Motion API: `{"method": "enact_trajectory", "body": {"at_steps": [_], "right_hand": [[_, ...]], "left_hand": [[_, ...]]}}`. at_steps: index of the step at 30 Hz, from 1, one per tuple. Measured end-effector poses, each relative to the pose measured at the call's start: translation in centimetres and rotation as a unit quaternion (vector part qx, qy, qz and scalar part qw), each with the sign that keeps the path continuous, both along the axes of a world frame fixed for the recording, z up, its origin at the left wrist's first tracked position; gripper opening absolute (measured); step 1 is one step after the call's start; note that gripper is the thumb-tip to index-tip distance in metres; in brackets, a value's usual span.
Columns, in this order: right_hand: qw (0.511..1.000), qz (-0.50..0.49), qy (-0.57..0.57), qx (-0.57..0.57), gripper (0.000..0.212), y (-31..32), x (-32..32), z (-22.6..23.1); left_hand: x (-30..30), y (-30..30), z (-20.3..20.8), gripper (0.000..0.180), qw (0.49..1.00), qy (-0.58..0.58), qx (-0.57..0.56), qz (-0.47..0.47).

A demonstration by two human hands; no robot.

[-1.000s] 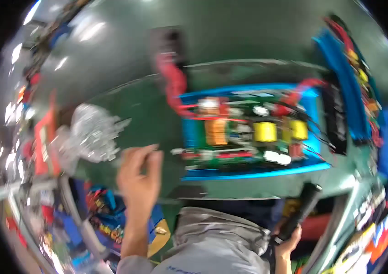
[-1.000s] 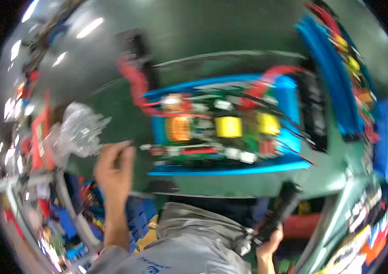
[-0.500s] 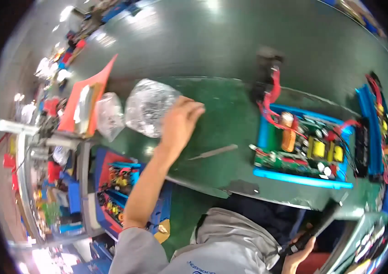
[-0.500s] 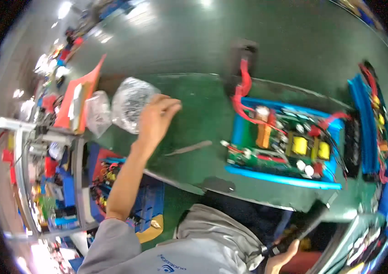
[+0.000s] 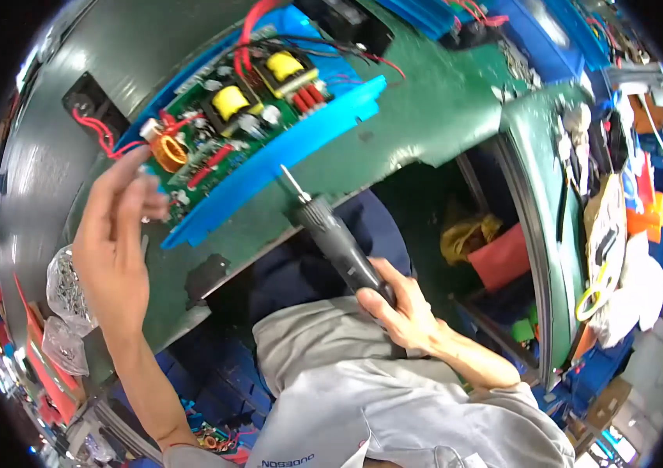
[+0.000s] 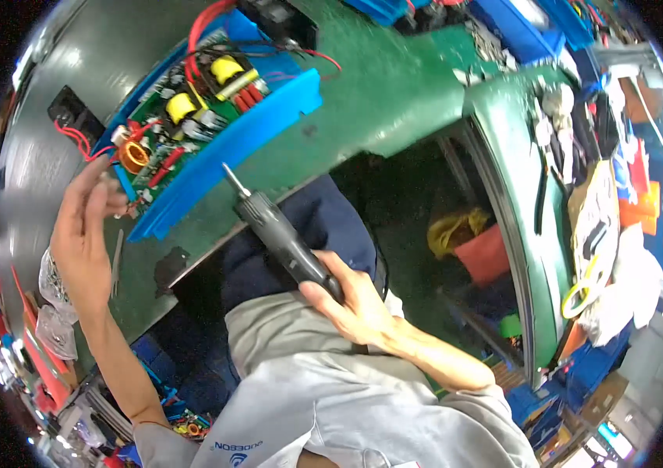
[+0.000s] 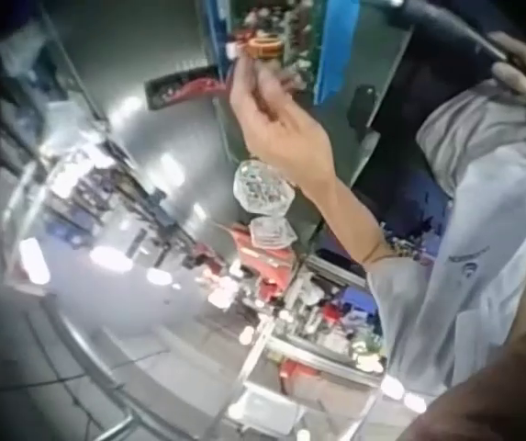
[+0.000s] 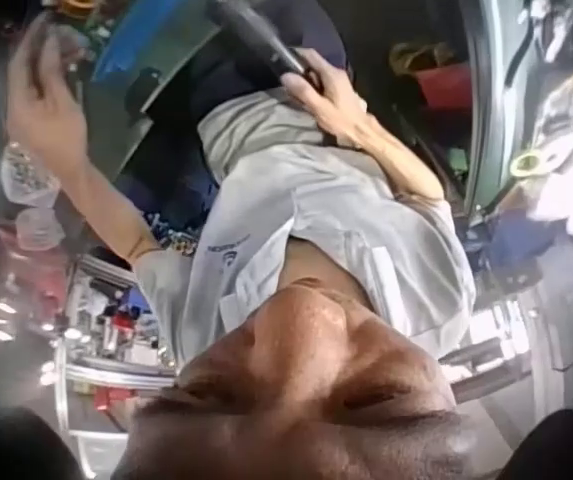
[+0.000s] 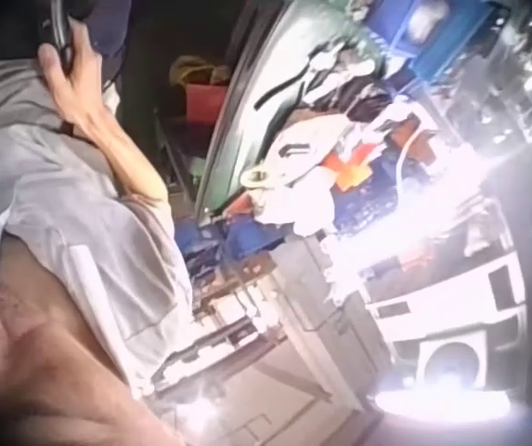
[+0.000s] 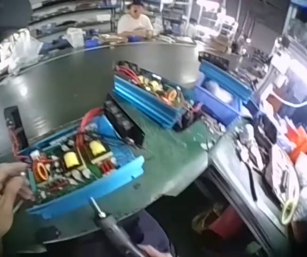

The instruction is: Assembling internal components and securing parts of an electronic device on a factory production line.

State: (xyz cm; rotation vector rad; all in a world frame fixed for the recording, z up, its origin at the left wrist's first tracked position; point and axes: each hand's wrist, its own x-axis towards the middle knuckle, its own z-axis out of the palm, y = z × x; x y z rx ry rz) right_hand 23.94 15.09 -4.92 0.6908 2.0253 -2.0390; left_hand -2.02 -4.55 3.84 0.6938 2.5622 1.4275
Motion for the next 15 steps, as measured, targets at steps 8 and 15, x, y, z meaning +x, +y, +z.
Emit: {"method": "enact_trajectory", "body": {"at_steps": [8,15], "right_hand": [[1.0,0.023,-0.006,0.0,0.05,0.1,0.0,-0.3],[0.998,0.005,0.058,0.0,0.053,0.2,-0.1,-1.2]], "left_hand": [[-0.4,3.1,-0.8,0.016,0.99,-0.015,-0.079,-0.114],[0.2,4.0,-0.3,0.014,0.979,0.049,-0.165,-0.107]]}}
